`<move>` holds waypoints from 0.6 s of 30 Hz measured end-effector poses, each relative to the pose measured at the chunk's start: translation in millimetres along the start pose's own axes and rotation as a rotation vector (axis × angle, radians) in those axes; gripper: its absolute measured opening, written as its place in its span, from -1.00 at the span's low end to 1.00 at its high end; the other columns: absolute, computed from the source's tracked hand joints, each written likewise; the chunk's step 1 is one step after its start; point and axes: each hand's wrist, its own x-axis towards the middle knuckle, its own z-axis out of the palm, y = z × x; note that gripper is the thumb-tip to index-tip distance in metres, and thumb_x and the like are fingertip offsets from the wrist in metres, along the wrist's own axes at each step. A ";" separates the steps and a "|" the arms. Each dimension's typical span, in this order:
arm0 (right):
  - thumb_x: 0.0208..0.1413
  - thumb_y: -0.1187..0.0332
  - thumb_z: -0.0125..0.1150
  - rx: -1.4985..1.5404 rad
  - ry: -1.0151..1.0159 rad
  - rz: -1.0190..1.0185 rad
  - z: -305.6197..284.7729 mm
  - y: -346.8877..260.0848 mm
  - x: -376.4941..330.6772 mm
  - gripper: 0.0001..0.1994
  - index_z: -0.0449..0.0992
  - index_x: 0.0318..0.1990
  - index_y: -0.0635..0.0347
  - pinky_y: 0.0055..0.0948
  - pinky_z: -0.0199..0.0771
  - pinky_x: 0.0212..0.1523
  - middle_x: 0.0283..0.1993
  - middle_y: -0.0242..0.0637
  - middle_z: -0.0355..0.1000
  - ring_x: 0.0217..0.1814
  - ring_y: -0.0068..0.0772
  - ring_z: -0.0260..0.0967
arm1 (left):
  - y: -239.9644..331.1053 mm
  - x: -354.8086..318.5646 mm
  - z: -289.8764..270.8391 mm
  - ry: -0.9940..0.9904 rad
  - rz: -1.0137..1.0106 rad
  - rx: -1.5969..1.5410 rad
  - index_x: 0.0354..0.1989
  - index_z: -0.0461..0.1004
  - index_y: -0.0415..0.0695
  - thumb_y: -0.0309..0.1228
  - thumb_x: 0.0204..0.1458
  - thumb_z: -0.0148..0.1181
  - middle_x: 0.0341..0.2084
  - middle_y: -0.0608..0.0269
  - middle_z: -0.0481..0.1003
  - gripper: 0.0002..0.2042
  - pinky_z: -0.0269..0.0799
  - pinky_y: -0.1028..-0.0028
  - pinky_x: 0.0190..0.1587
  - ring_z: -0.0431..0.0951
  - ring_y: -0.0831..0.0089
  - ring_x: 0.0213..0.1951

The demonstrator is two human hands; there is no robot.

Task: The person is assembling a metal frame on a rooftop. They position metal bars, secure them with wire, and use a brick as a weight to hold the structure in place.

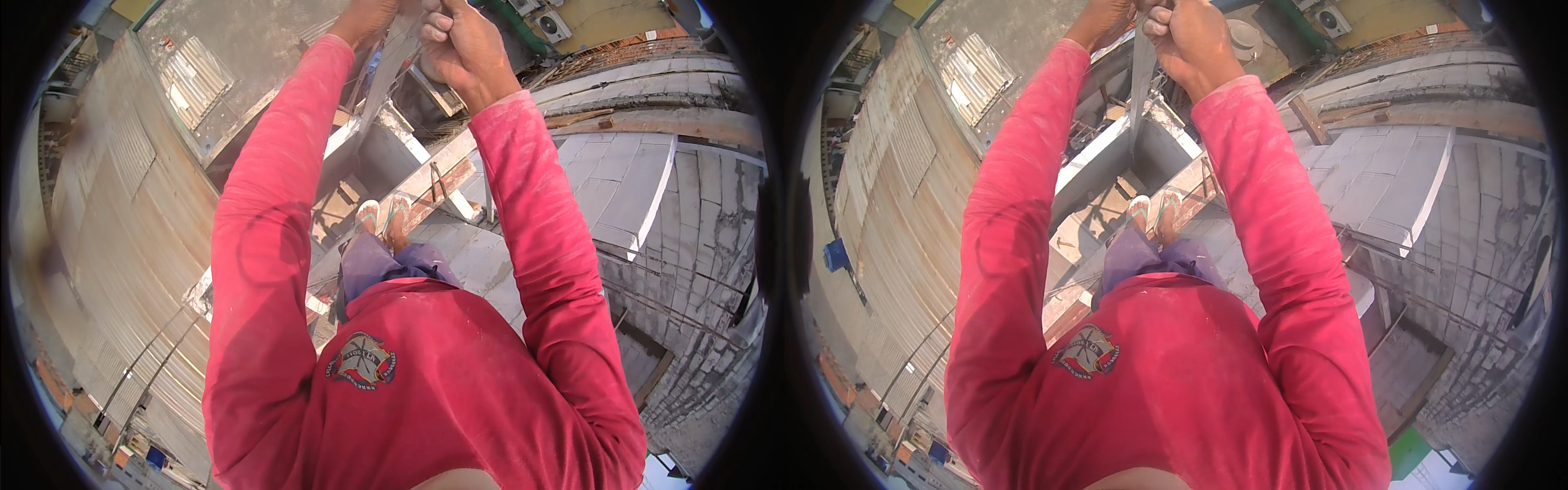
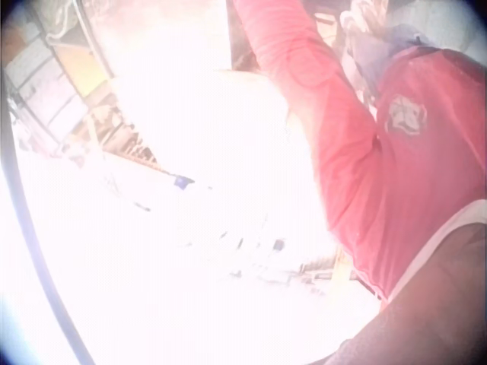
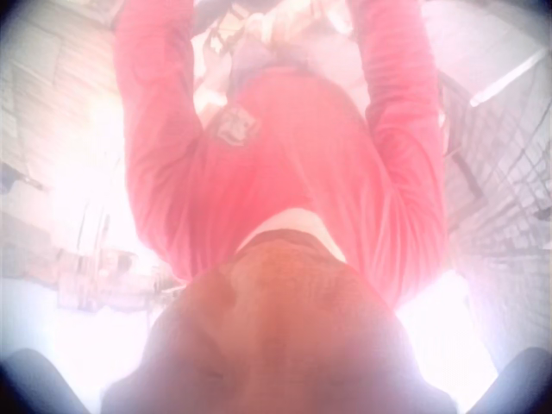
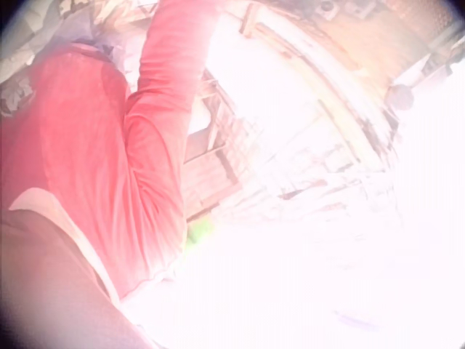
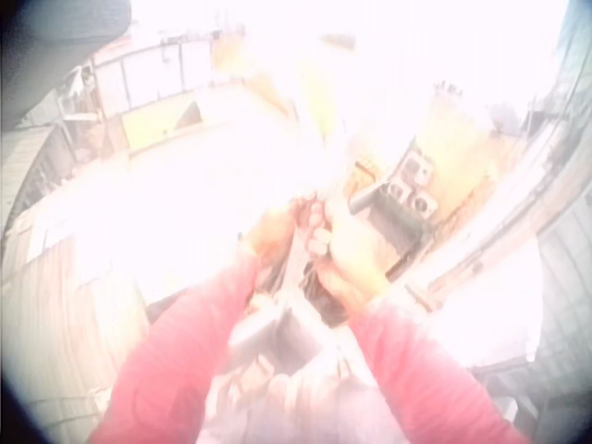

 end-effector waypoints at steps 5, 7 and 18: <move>0.27 0.32 0.06 -0.396 0.095 -0.314 -8.7 -1.1 -5.6 -0.79 0.39 -0.14 0.31 -0.48 0.26 -0.59 -0.44 -0.20 0.41 -0.47 -0.44 0.33 | 4.1 2.8 12.4 -0.039 0.016 0.073 0.16 0.36 -0.13 -0.07 0.20 0.05 -0.05 0.07 0.45 -0.52 0.35 0.36 0.10 0.44 0.32 0.03; 0.19 0.32 0.14 -1.148 0.113 -0.734 6.1 -1.0 -11.1 -0.76 0.40 -0.15 0.35 -0.29 0.34 -0.48 -0.44 -0.04 0.46 -0.37 -0.20 0.45 | 24.7 -14.9 1.4 0.018 0.021 0.171 0.17 0.36 -0.14 -0.06 0.20 0.04 -0.03 0.05 0.44 -0.52 0.34 0.35 0.11 0.43 0.30 0.04; 0.13 0.34 0.09 -1.900 -0.220 -0.941 -7.4 -29.3 4.8 -0.82 0.51 -0.25 0.28 -0.17 0.42 -0.20 -0.37 0.01 0.48 -0.23 -0.02 0.48 | 57.8 -26.5 -5.6 -0.029 0.173 0.654 0.20 0.34 -0.16 -0.04 0.20 0.01 0.08 -0.06 0.40 -0.47 0.27 0.27 0.20 0.38 0.19 0.15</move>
